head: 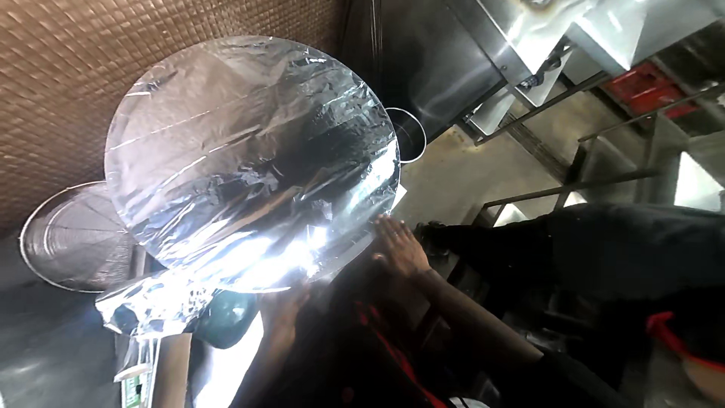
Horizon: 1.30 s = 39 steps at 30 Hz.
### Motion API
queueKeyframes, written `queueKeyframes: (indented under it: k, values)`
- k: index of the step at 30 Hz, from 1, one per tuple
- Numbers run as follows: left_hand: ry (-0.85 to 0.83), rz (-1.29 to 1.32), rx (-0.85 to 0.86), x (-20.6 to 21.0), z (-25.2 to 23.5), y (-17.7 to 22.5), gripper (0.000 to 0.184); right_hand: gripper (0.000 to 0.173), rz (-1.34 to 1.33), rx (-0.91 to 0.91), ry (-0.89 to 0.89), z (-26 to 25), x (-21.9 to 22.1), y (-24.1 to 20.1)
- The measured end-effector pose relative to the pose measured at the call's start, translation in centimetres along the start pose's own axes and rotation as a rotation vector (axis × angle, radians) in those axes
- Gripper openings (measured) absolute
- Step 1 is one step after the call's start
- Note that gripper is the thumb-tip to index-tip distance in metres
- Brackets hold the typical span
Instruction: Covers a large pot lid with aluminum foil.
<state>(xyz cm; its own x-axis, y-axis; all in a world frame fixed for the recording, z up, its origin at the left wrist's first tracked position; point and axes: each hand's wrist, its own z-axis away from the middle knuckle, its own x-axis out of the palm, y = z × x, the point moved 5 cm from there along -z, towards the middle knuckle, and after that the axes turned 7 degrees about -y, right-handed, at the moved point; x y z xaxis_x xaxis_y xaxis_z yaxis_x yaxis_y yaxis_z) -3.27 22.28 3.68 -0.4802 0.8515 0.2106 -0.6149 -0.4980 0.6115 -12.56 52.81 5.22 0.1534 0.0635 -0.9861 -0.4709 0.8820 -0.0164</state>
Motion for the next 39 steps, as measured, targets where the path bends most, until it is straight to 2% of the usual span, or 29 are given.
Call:
queueKeyframes:
  k: [5, 9, 12, 14, 16, 18, 22, 24, 26, 28, 30, 32, 35, 37, 39]
  values:
    - [-0.004, -0.008, 0.018, -0.1, -0.3, -0.2, 0.043, 0.078, -0.013, 0.015, 0.021, 0.5, 1.1, 1.5]
    - [-0.047, 0.068, 0.026, -0.3, -0.4, -0.4, 0.04, 0.081, -0.027, 0.036, 0.132, -0.5, -0.6, 0.8]
    - [-0.076, 0.107, 0.02, -0.3, -0.4, -0.9, 0.043, 0.087, -0.111, -0.088, 0.172, -1.8, -1.9, -3.7]
    - [-0.091, 0.111, 0.053, -0.1, -0.5, -1.0, 0.054, 0.086, -0.139, -0.211, 0.121, -2.5, -1.8, -7.9]
    - [-0.083, 0.098, 0.081, -0.1, -0.6, -0.9, 0.065, 0.087, -0.111, -0.221, 0.103, -2.7, -1.1, -9.8]
    - [-0.076, 0.085, 0.089, -0.3, -0.7, -0.8, 0.07, 0.091, -0.109, -0.098, 0.112, -2.4, 0.1, -8.4]
    - [-0.118, 0.097, 0.133, -0.4, -0.9, -0.7, 0.081, 0.097, -0.158, 0.158, 0.207, -1.5, 1.9, -1.7]
    - [-0.151, 0.045, 0.103, 0.8, 0.7, 1.2, 0.072, 0.095, -0.235, 0.249, 0.227, -1.1, 1.9, 0.6]
    - [-0.182, -0.125, 0.013, 1.5, 3.1, 4.4, 0.062, 0.083, -0.363, 0.381, 0.147, -1.0, 1.3, 1.6]
    - [-0.214, -0.302, -0.001, -1.5, 2.8, 3.3, 0.052, 0.069, -0.553, 0.547, 0.098, -0.5, 0.8, 2.1]
    - [-0.081, -0.417, 0.169, -7.6, 0.1, -1.0, 0.051, 0.065, -0.595, 0.611, 0.218, -0.3, 0.4, 3.1]
    - [0.224, -0.491, 0.241, -13.7, -0.4, -3.1, 0.046, 0.064, -0.5, 0.52, 0.336, -0.3, -0.9, 3.1]
    - [0.581, -0.526, 0.175, -20.2, 1.3, -1.8, 0.042, 0.065, -0.356, 0.168, 0.416, -1.1, -5.6, -0.6]
    - [0.679, -0.525, 0.127, -22.3, 1.7, 0.3, 0.048, 0.061, -0.348, -0.08, 0.412, -2.4, -9.0, -5.5]
    - [0.78, -0.639, 0.112, -23.8, 2.5, 2.3, 0.053, 0.054, -0.41, -0.284, 0.349, -3.8, -11.3, -10.7]
